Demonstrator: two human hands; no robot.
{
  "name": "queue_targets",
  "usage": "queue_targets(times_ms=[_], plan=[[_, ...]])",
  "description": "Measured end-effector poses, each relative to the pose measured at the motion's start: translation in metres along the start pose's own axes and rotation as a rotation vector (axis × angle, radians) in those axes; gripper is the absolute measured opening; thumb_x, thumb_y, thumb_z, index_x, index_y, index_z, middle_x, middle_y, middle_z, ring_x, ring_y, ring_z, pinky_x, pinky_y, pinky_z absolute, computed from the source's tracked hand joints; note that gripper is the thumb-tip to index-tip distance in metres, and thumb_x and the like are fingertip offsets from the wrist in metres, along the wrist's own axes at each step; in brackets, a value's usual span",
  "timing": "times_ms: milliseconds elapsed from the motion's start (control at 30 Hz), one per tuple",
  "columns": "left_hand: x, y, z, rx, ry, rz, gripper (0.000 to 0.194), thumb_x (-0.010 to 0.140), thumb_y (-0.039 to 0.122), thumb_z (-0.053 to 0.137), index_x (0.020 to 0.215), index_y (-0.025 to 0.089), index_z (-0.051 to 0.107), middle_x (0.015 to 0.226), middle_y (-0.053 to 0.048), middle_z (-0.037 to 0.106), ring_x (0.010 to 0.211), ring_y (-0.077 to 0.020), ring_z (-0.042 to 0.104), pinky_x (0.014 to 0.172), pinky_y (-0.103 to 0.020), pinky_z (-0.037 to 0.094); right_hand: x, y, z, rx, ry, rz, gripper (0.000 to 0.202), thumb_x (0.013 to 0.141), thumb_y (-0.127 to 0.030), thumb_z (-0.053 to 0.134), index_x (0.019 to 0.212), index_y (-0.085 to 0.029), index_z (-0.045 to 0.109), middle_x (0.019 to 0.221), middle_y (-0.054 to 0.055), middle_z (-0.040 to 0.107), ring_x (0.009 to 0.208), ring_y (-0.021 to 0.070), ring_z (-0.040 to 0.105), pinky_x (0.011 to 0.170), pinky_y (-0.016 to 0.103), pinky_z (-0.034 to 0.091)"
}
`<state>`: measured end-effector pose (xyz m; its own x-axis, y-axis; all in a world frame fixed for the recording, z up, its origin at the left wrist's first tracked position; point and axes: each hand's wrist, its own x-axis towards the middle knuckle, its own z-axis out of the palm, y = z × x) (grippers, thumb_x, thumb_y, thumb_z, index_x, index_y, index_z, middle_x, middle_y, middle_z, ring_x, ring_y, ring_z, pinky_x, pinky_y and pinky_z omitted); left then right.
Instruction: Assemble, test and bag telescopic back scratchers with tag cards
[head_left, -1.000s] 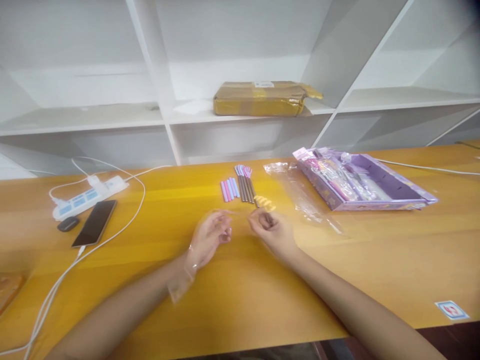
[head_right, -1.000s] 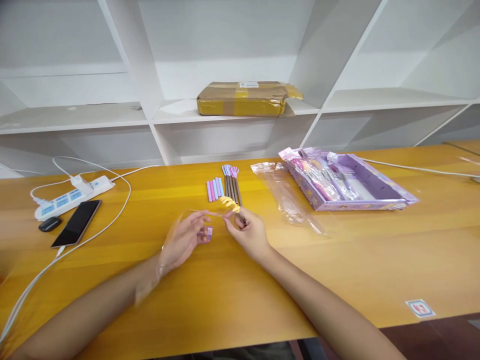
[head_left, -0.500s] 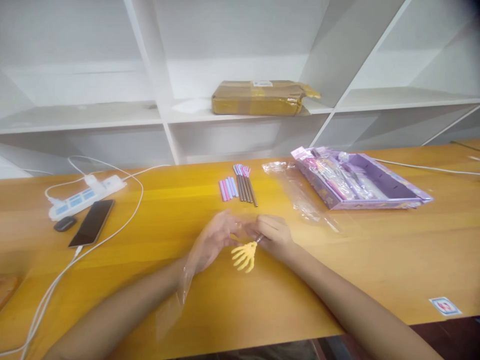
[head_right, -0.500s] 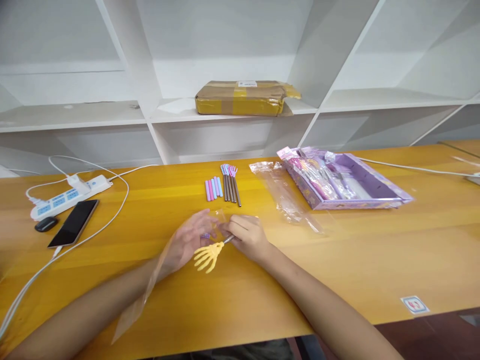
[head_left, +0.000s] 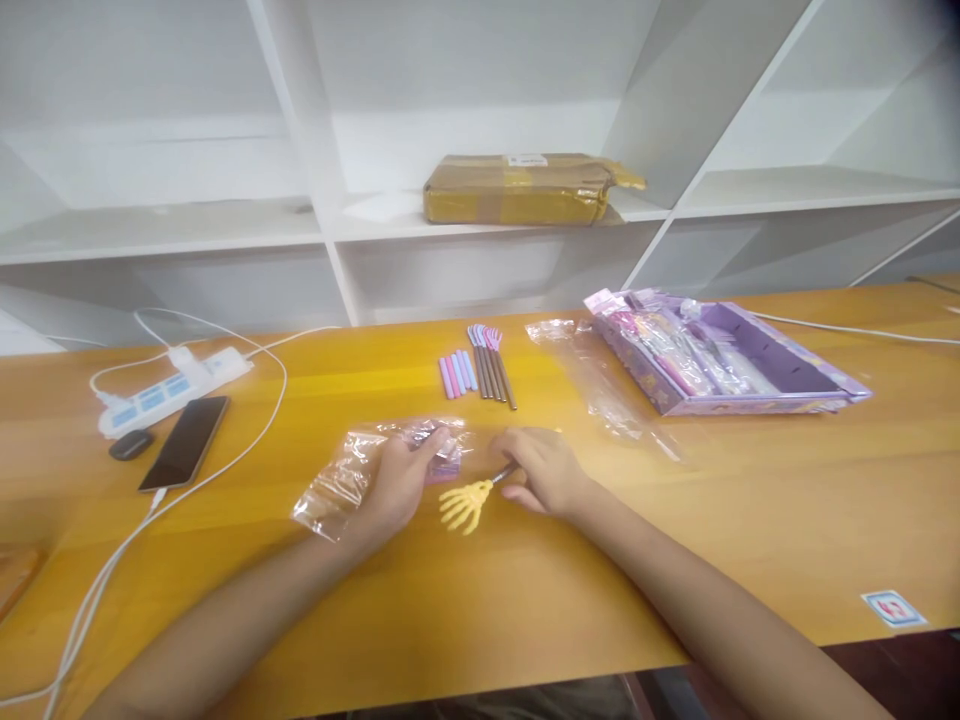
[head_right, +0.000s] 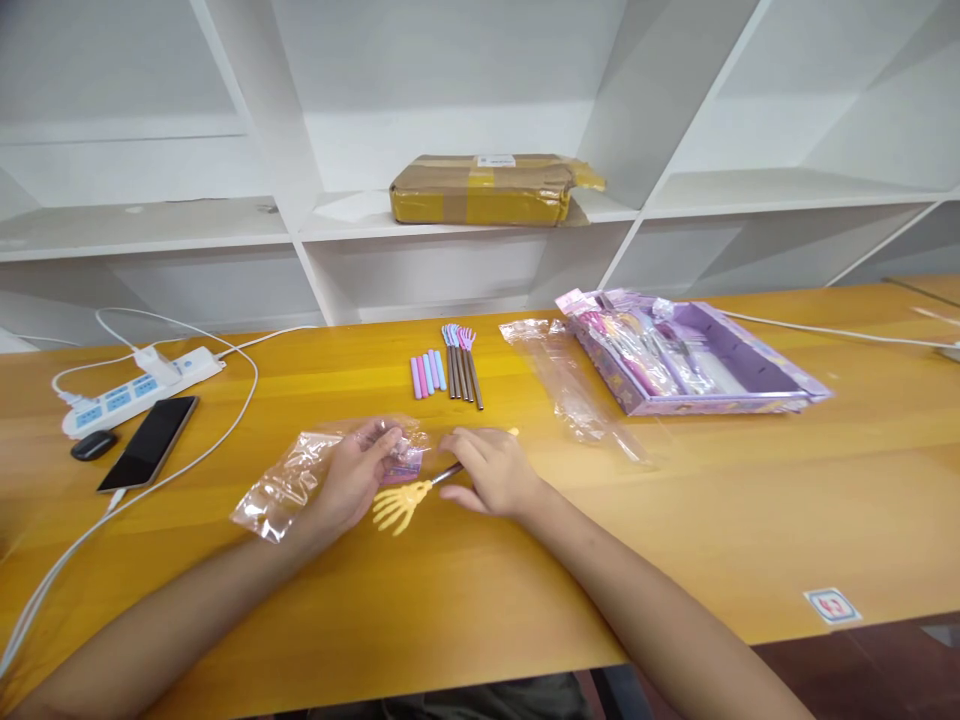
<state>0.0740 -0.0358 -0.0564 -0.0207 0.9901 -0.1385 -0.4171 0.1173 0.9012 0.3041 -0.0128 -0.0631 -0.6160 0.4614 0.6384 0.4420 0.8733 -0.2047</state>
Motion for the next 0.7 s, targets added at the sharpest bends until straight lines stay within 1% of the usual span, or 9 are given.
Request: queue_targets(times_ms=[33,67,133,200,267,433,533,633,700], plan=[[0.003,-0.001,-0.003,0.006,0.022,0.020,0.032,0.076,0.037,0.092,0.092,0.016,0.075,0.085,-0.003,0.071,0.072,-0.0146,0.065,0.069,-0.028,0.055,0.001,0.000,-0.003,-0.005,-0.012,0.017,0.056,0.111,-0.061,0.026,0.101,-0.020,0.063,0.084,0.008,0.064,0.068,0.0187,0.054,0.064,0.032,0.038],[0.006,-0.002,-0.005,0.012,0.033,0.031,0.032,0.076,0.039,0.091,0.089,0.016,0.074,0.082,-0.002,0.070,0.070,-0.0134,0.063,0.068,-0.027,0.054,0.001,0.001,-0.005,-0.030,-0.027,0.061,0.057,0.112,-0.058,0.022,0.096,-0.020,0.062,0.084,0.007,0.063,0.067,0.0183,0.052,0.064,0.032,0.036],[0.011,-0.001,-0.008,0.009,0.047,0.052,0.033,0.077,0.042,0.091,0.085,0.015,0.073,0.079,-0.001,0.067,0.068,-0.0124,0.061,0.067,-0.026,0.052,0.003,0.003,-0.006,-0.119,-0.054,0.190,0.051,0.113,-0.049,0.026,0.089,-0.021,0.060,0.084,0.007,0.061,0.066,0.0175,0.050,0.063,0.032,0.034],[0.014,0.003,-0.009,-0.005,0.063,0.089,0.034,0.077,0.043,0.090,0.082,0.015,0.072,0.077,-0.001,0.066,0.069,-0.0125,0.059,0.068,-0.026,0.051,0.005,0.005,-0.006,-0.196,-0.069,0.304,0.043,0.113,-0.043,0.033,0.088,-0.020,0.060,0.086,0.006,0.060,0.069,0.0169,0.051,0.063,0.031,0.033],[0.016,0.009,-0.008,-0.027,0.077,0.133,0.034,0.076,0.043,0.091,0.080,0.016,0.071,0.075,0.000,0.065,0.071,-0.0123,0.059,0.070,-0.025,0.050,0.006,0.008,-0.005,-0.227,-0.081,0.361,0.041,0.113,-0.042,0.035,0.089,-0.020,0.059,0.088,0.006,0.060,0.071,0.0165,0.053,0.063,0.030,0.033],[0.017,0.019,-0.005,-0.087,0.069,0.164,0.034,0.075,0.041,0.092,0.078,0.015,0.070,0.076,0.000,0.063,0.071,-0.0105,0.056,0.069,-0.024,0.048,0.007,0.013,-0.004,-0.211,-0.063,0.427,0.038,0.113,-0.042,0.037,0.089,-0.020,0.056,0.089,0.005,0.060,0.071,0.0160,0.054,0.063,0.030,0.035],[0.016,0.017,-0.005,-0.117,0.060,0.150,0.033,0.074,0.039,0.093,0.079,0.015,0.071,0.077,0.000,0.064,0.070,-0.0101,0.056,0.068,-0.024,0.048,0.006,0.013,-0.001,-0.203,-0.032,0.440,0.038,0.113,-0.045,0.038,0.091,-0.021,0.057,0.089,0.006,0.060,0.070,0.0164,0.054,0.062,0.030,0.036],[0.015,0.011,-0.003,-0.163,0.063,0.137,0.033,0.073,0.037,0.094,0.079,0.017,0.069,0.079,0.002,0.065,0.069,-0.0088,0.056,0.067,-0.022,0.047,0.004,0.013,0.005,-0.179,-0.017,0.412,0.038,0.113,-0.045,0.039,0.094,-0.021,0.061,0.091,0.007,0.062,0.071,0.0166,0.056,0.064,0.030,0.039],[0.014,0.009,-0.001,-0.198,0.065,0.125,0.035,0.071,0.037,0.095,0.081,0.018,0.068,0.083,0.002,0.066,0.072,-0.0088,0.058,0.067,-0.022,0.047,0.004,0.012,0.007,-0.147,-0.010,0.396,0.036,0.113,-0.044,0.040,0.097,-0.021,0.062,0.093,0.007,0.064,0.074,0.0169,0.059,0.066,0.030,0.041]])
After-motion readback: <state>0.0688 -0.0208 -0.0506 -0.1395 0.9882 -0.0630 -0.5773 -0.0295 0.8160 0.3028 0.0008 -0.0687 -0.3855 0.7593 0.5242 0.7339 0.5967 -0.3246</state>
